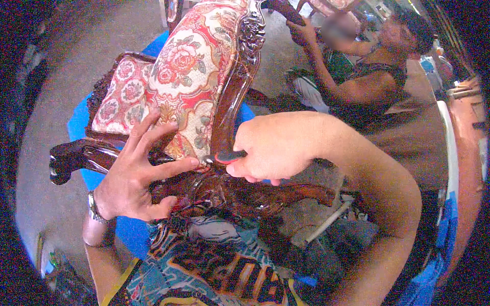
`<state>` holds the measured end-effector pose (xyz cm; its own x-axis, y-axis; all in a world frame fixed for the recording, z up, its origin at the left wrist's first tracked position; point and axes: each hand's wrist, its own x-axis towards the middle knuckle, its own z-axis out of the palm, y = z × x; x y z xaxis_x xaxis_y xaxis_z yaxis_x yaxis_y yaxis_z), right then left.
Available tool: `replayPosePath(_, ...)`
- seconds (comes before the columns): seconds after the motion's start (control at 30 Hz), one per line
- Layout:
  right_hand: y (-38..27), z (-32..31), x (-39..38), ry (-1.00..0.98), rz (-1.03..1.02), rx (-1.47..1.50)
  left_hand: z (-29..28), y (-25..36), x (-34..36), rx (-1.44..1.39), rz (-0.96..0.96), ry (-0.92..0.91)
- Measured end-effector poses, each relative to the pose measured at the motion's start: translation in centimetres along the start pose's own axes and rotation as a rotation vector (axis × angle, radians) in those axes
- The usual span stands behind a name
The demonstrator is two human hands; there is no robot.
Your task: The person trims the upholstery fabric on a wooden chair using a utility knife, then stitches the edge of the fabric along the chair frame using a needle and thread.
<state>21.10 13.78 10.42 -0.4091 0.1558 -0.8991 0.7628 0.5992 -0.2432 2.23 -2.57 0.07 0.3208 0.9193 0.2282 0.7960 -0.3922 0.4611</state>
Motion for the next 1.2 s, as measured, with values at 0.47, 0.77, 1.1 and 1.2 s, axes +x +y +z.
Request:
replayPosePath(0.47, -2.2, -1.4, 0.9, -0.084, 0.031, -0.176, 0.1, -0.2, 0.4, 0.025, -0.016, -0.02)
replayPosePath(0.77, 0.5, 2.6, 1.2, 0.359, -0.261, -0.12, 0.1, -0.1, 0.8, -0.045, -0.054, -0.003)
replayPosePath(1.1, 6.3, 5.6, 4.9, 0.642, -0.593, -0.221, 0.1, -0.3, 0.4, 0.003, -0.021, -0.006)
replayPosePath(1.2, 5.8, 6.3, 4.1, 0.713, -0.534, -0.258, 0.1, -0.3, 0.5, 0.031, -0.014, -0.012)
